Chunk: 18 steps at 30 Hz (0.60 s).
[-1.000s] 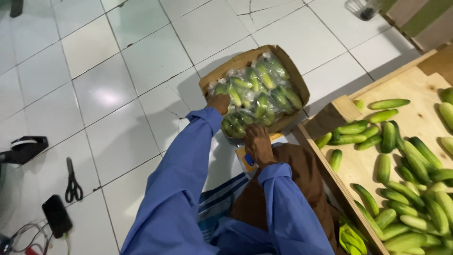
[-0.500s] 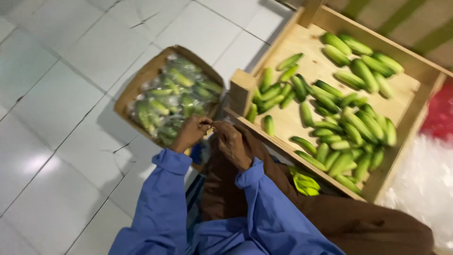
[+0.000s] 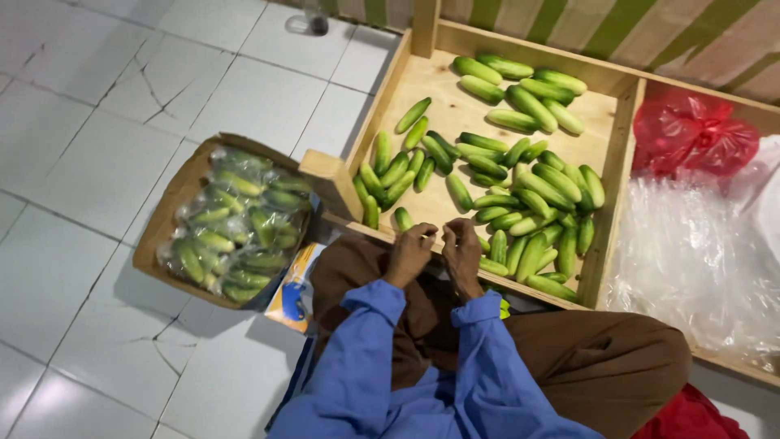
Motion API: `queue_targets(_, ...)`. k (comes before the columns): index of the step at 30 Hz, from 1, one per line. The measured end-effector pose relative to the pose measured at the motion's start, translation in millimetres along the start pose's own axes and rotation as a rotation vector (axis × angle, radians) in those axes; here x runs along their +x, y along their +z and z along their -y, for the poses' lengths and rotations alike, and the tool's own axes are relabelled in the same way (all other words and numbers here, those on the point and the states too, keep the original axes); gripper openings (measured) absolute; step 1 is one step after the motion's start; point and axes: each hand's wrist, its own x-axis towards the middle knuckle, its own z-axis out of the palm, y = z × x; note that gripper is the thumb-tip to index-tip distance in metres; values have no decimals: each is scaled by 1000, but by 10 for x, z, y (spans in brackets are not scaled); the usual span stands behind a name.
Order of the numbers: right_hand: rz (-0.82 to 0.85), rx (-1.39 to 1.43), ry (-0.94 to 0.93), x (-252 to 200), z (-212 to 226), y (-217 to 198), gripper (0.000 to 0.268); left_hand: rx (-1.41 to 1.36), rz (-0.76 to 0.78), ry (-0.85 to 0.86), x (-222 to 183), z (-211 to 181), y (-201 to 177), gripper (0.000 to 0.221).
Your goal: Picking up individual cucumbers, placing them into small plastic bags, and then into a cardboard box.
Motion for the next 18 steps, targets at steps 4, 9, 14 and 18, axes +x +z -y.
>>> queue_targets(4,47,-212,-56,235,-421,-93,21,220,66,-28,136,-31,356,23)
queue_targets(9,408,-416,-148,496,-318,-213,75,509,157,-68,106,-633,336,36)
queue_targets(14,568,-564,-117,625,-215,-92,56,660,268,-129,172,-463,438,70)
queue_targets(18,529,-677,-77,686,-631,135,57,719,269,-133,171,-575,414,74)
